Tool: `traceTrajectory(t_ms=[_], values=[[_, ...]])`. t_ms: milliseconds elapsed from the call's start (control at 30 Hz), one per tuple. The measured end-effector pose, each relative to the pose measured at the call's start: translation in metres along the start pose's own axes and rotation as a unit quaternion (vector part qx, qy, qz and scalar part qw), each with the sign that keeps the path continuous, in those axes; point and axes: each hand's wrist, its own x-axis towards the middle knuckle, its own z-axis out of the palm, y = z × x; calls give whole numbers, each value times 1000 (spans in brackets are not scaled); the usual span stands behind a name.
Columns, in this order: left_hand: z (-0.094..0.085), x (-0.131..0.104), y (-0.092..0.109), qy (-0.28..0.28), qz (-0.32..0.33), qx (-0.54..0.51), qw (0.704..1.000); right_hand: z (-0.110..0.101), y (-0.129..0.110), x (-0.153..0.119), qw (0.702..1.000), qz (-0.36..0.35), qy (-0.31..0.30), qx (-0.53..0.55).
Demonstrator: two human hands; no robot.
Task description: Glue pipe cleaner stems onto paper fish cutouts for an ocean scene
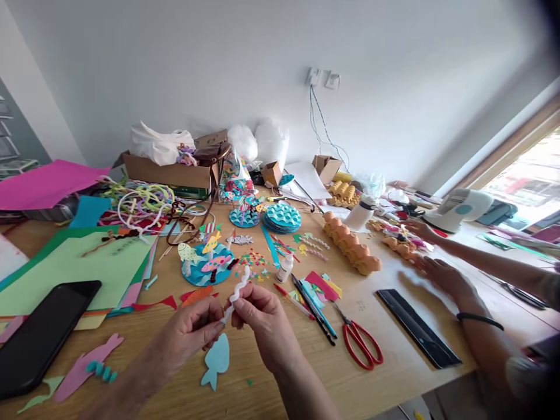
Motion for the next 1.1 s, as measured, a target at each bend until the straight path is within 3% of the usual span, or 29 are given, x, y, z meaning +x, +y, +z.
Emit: traceTrajectory(t_ms=[200,367,467,600,767,900,967,1100], values=[[-4,-6,-1,-38,7,5,999,-1,-2,-4,1000,8,11,4],[-11,-2,18,56,47,6,997,-1,-3,-4,996,73,-12,56],[-4,1,21,72,44,-51,995,1,-3,-3,989,103,-5,108],[13,-3,17,53,13,-113,992,3,-3,1,989,71,61,118],[30,-7,15,74,-31,-182,980,7,10,1,996,4,87,-7],[34,-7,7,87,-47,-123,988,4,24,-6,990,-18,67,-123],[34,-7,1,90,-46,-74,992,0,27,-10,969,-61,63,-230],[31,-9,-3,98,-5,80,992,-7,24,-18,895,-162,77,-409]])
